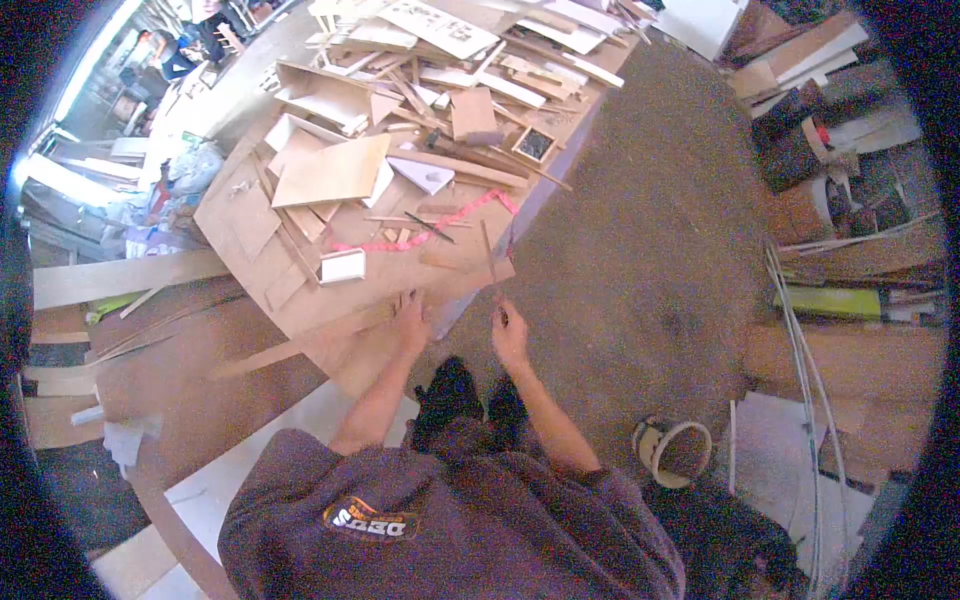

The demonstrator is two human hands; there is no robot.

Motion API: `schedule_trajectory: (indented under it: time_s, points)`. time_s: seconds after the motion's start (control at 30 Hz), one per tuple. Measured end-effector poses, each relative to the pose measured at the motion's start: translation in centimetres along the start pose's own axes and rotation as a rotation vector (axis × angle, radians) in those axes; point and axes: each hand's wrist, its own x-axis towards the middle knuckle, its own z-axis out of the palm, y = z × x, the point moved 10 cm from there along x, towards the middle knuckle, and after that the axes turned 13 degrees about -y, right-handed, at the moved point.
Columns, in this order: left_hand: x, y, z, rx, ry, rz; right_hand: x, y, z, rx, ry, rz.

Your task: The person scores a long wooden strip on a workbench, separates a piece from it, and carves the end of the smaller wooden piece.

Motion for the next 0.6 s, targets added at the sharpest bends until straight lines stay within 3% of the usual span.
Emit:
schedule_trajectory:
  time_s: [0.3, 0.37, 0.43, 0.6]
  points:
    - [6.4, 2.1, -4.9, -0.018, 0.136, -0.122, 6.9, -7.8, -0.6, -0.175, -0.015, -0.259]
    - [8.0, 3.1, -6.2, -0.124, 0.238, -0.041, 8.4, -9.4, -1.1, -0.199, 0.018, -0.319]
    - [10.0, 2.4, -5.2, -0.159, 0.265, -0.064, 11.3, -9.2, -1.6, -0.257, -0.035, -0.204]
    - [13.9, 1.7, -4.1, -0.287, 0.312, -0.120, 16.6, -10.7, -2.5, -0.368, -0.105, -0.216]
